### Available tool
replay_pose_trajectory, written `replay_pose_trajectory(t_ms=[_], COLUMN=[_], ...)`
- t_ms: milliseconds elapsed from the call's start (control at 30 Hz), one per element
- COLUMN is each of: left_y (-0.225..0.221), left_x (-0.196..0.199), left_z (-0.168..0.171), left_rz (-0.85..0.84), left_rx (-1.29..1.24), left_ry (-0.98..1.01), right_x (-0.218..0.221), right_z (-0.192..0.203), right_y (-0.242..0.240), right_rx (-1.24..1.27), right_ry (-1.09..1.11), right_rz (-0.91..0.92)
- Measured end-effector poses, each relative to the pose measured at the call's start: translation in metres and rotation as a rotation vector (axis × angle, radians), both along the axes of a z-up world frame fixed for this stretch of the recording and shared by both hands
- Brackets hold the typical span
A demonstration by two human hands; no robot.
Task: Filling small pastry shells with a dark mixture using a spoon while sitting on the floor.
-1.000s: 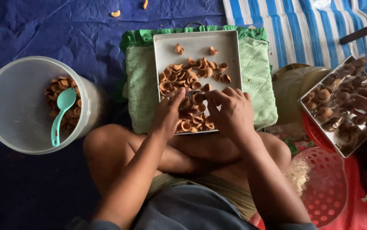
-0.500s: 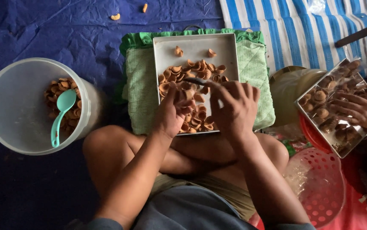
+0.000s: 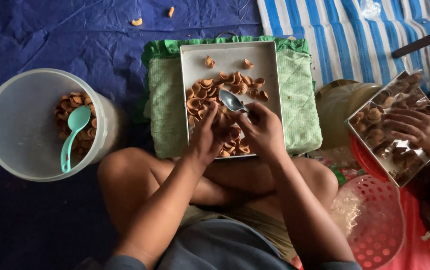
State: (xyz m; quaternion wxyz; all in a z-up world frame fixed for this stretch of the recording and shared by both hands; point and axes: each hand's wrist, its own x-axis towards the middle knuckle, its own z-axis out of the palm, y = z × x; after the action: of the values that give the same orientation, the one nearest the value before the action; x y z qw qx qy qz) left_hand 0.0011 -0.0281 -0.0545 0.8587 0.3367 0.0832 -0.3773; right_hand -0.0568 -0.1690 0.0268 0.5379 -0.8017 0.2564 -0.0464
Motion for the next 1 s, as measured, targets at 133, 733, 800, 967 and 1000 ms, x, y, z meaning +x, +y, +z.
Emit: replay_pose_trajectory(t_ms=[133,733,800,967,1000], left_y=[-0.002,0.123,0.135,0.135,0.135], left_x=[-0.001,-0.012,-0.017,-0.032,-0.035], left_z=[-0.007,0.031,0.019,0.010,0.007], left_rz=[-0.021,0.044,0.127,0.131,0.129], left_rx=[0.022,0.517,0.559,0.610,0.606], left_ry=[-0.006,-0.761,-0.674,-0.663,-0.635], right_x=[-0.003,-0.194,-0.221,-0.263,-0.267], right_z=[0.010,-0.031,-0.038,-0.089,-0.096], right_y=[-0.007,-0.265,-0.281,-0.329,-0.333], right_rx=[-0.081,-1.015,-1.151,-0.699,-0.434], right_ry=[0.038,-0.101,-0.091,-0.171,-0.242], right_rz=[-0.035,-0.314,-0.318,-0.624,-0.733])
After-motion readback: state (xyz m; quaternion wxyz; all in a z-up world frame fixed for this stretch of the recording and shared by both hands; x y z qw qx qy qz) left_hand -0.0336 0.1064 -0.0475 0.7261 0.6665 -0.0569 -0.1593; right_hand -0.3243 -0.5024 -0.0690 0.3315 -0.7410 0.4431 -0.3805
